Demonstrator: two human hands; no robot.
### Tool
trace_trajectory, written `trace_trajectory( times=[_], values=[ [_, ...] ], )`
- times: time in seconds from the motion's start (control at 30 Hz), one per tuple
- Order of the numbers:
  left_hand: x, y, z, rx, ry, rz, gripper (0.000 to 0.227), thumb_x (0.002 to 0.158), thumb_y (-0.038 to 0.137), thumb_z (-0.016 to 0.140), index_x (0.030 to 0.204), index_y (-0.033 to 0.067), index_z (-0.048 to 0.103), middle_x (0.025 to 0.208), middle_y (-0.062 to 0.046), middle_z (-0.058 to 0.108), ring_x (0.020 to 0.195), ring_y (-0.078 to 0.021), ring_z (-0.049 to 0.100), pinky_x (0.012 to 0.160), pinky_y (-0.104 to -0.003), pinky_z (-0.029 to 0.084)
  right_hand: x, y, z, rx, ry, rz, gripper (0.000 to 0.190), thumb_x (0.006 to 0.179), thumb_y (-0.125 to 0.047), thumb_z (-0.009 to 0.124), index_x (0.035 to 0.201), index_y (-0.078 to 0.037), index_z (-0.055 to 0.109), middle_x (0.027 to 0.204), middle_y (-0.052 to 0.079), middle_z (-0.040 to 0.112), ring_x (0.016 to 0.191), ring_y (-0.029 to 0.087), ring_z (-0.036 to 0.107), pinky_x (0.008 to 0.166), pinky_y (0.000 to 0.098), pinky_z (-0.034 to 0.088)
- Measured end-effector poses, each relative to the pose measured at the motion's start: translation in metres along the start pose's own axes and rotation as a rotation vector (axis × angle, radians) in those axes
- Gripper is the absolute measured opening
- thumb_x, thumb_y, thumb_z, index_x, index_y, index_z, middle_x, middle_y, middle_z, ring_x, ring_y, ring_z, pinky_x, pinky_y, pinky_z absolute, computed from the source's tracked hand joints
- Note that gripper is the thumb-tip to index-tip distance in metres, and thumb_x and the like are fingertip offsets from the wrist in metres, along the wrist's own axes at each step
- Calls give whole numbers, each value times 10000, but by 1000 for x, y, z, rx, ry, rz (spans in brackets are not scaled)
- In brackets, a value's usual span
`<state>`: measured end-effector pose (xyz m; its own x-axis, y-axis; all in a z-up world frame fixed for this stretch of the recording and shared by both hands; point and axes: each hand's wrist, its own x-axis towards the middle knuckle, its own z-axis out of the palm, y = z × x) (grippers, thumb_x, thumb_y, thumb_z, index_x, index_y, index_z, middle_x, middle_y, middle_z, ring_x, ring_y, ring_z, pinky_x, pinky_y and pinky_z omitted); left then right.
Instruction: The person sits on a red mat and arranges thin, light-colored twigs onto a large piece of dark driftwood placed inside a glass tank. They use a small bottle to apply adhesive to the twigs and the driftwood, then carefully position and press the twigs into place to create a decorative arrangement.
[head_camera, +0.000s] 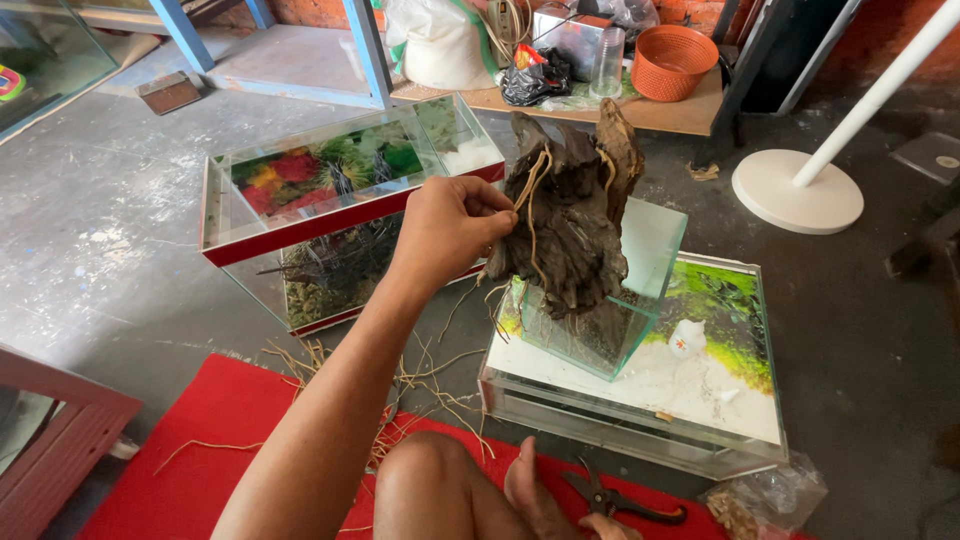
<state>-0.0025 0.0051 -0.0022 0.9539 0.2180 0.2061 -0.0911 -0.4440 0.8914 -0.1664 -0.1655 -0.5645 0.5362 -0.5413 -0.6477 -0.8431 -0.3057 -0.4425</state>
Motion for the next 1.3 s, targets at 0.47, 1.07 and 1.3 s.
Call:
trace_trajectory(
  times=[0.47,1.07,1.3],
  values=[
    [-10,21,-4,170,-14,-46,124,825,188,772,921,151,842,652,34,760,544,-45,660,608,-256,518,-60,-107,-38,149,-123,109,825,953,-766,509,1444,-123,670,1543,42,618,1461,302,504,1235,415,309],
    [-53,0,-9,-159,104,-27,105,828,173,867,913,114,849,656,3,739,592,-25,591,543,-231,467,-225,-246,-389,73,-8,-1449,274,778,-134,799,1041,-81,855,832,78,828,729,146,750,702,243,612],
    [-84,2,-6,-631,-178,-57,175,832,46,869,977,5,780,679,-69,732,527,-79,602,481,-232,503,-281,-370,-411,-418,610,-2368,342,934,-114,813,1269,-157,763,1276,43,727,965,251,709,805,368,592]
  ],
)
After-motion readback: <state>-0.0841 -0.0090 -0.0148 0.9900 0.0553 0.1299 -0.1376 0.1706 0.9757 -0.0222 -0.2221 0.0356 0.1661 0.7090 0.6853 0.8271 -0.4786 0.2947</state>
